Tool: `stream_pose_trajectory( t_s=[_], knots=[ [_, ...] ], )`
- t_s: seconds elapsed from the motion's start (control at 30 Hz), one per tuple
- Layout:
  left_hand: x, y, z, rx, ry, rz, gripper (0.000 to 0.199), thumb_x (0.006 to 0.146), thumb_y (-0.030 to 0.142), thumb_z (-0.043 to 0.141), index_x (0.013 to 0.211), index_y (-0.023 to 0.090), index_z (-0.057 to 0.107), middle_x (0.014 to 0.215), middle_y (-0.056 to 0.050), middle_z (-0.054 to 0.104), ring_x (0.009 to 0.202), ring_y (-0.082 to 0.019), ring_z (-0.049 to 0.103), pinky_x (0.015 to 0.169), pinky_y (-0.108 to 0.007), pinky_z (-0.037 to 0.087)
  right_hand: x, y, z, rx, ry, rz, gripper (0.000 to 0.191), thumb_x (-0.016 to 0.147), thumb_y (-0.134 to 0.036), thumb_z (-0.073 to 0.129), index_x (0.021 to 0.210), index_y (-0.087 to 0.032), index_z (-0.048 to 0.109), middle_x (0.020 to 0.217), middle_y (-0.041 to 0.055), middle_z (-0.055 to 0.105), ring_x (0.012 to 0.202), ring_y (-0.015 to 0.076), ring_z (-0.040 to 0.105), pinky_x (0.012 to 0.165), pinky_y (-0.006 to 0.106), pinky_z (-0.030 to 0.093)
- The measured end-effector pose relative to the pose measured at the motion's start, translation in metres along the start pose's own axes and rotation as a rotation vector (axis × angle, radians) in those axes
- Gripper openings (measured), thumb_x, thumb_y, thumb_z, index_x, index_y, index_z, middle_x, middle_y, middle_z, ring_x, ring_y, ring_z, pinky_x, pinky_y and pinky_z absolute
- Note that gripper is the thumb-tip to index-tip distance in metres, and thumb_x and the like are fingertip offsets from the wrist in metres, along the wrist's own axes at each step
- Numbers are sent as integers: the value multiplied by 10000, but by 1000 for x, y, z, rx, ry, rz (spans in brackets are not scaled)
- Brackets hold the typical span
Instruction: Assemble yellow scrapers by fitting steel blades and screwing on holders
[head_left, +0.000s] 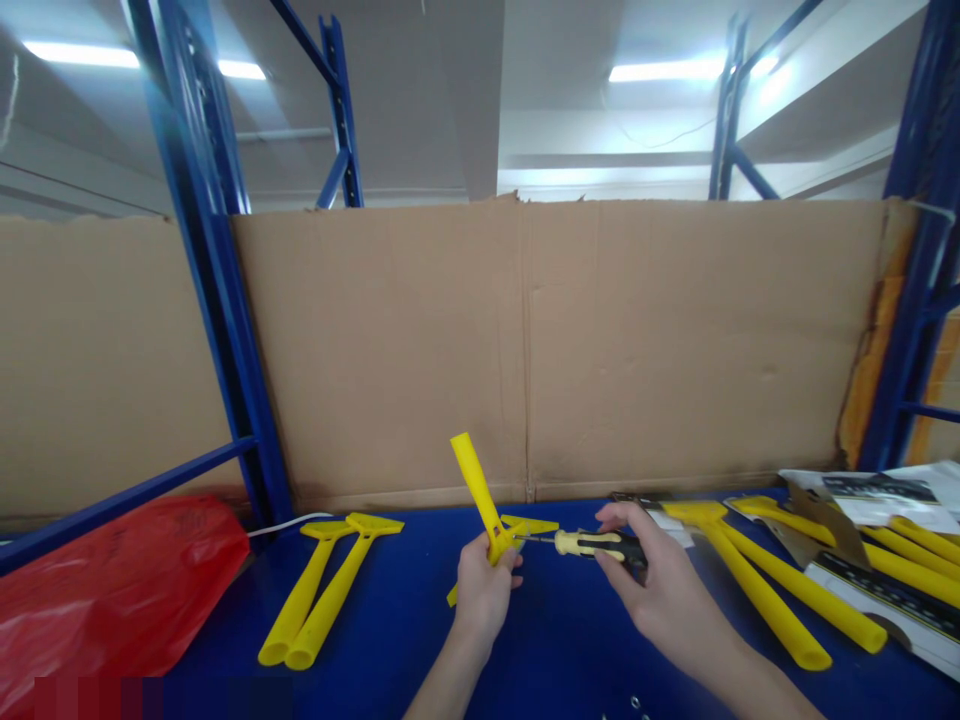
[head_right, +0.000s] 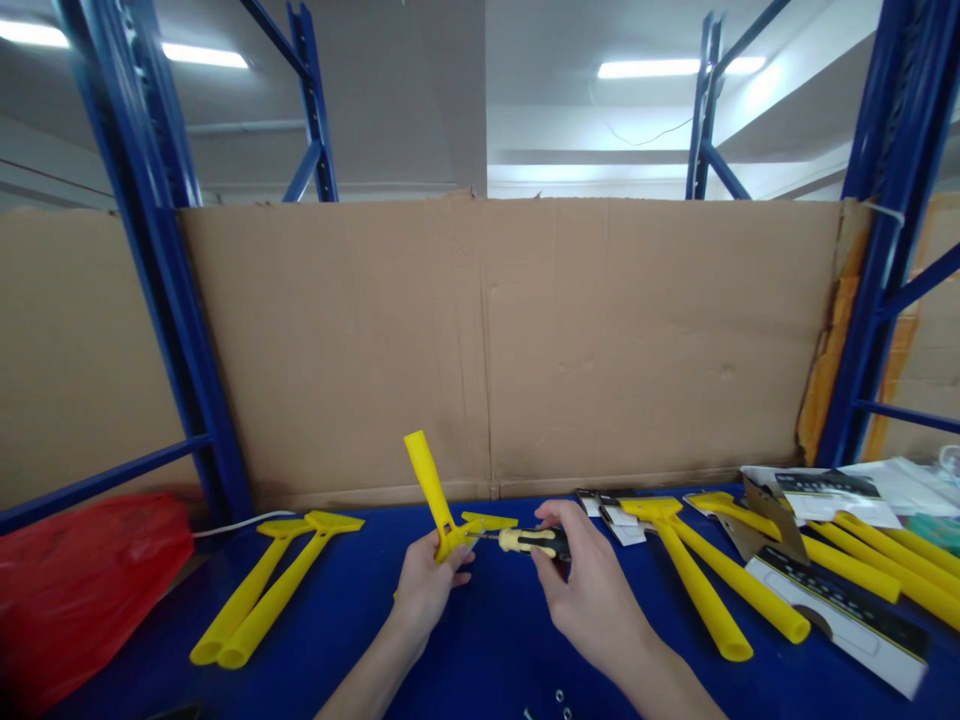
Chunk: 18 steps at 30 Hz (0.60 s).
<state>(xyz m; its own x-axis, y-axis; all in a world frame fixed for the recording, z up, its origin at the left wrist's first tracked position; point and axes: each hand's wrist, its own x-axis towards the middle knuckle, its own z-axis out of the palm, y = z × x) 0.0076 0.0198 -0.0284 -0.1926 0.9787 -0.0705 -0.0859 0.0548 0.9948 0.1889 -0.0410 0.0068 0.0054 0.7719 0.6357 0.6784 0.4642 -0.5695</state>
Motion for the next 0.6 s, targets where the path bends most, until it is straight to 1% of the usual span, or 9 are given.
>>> stream_pose_trajectory(
  t_s=[0.07, 0.17, 0.23, 0.3, 0.37, 0.4, 0.43, 0.5, 0.6],
  knots=[
    [-1, 0, 1, -2, 1, 1, 164, 737, -30, 595, 848, 83, 632, 803, -88, 688, 646, -150, 660, 483, -218, 536, 2, -1, -1, -41, 24, 40, 111, 829, -294, 496, 904, -227, 542, 784, 34, 661, 646, 187, 635, 577, 279, 495],
    [-2, 1, 1, 19, 4, 12, 167, 733, -35, 591, 845, 83, 630, 794, -88, 688, 649, -153, 660, 473, -212, 529, 5, -1, -2, -77, 11, 121, 207, 874, -376, 434, 840, -222, 567, 608, 13, 639, 524, 193, 609, 488, 279, 444],
    [-2, 2, 2, 34, 6, 18, 171, 739, -35, 583, 857, 80, 627, 807, -93, 686, 658, -154, 660, 477, -213, 529, 5, 1, -2, -90, -5, 152, 243, 885, -394, 405, 860, -215, 568, 563, 5, 612, 522, 201, 611, 487, 286, 447],
    [-2, 1, 1, 38, 7, 19, 166, 750, -32, 569, 862, 77, 626, 816, -97, 684, 661, -152, 658, 489, -220, 535, 3, 3, -1, -93, 7, 132, 220, 860, -367, 443, 965, -208, 551, 697, 32, 637, 629, 207, 638, 540, 292, 487],
    [-1, 0, 0, 33, 1, 22, 159, 759, -28, 557, 857, 75, 628, 813, -97, 682, 658, -149, 654, 498, -226, 538, 1, 5, 0, -65, 14, 74, 284, 821, -299, 478, 1092, -215, 495, 917, 71, 625, 768, 204, 644, 591, 287, 517],
    [0, 0, 0, 31, -2, 26, 157, 760, -27, 554, 854, 75, 630, 810, -96, 681, 656, -148, 651, 499, -226, 538, 0, 6, 0, -39, 5, 49, 325, 806, -262, 477, 1128, -224, 464, 982, 78, 602, 797, 197, 640, 594, 279, 523],
    [0, -1, 0, 30, -3, 28, 157, 760, -26, 554, 851, 75, 632, 808, -95, 680, 654, -146, 649, 499, -224, 537, -1, 5, 0, -11, -13, 35, 345, 797, -234, 468, 1141, -232, 444, 1000, 75, 590, 794, 189, 638, 587, 272, 523],
    [0, -2, 0, 27, -6, 33, 160, 758, -23, 557, 856, 76, 636, 816, -94, 679, 656, -145, 648, 500, -222, 535, -2, 4, 0, 32, -46, 35, 327, 796, -216, 454, 1122, -239, 438, 953, 54, 601, 724, 176, 638, 570, 271, 517],
    [0, -2, 0, 23, -3, 30, 168, 754, -25, 563, 862, 80, 637, 817, -92, 679, 661, -147, 648, 500, -222, 535, 0, 0, -1, 4, -39, 71, 202, 837, -283, 444, 1028, -229, 484, 836, 41, 648, 645, 186, 639, 553, 287, 494]
  ],
)
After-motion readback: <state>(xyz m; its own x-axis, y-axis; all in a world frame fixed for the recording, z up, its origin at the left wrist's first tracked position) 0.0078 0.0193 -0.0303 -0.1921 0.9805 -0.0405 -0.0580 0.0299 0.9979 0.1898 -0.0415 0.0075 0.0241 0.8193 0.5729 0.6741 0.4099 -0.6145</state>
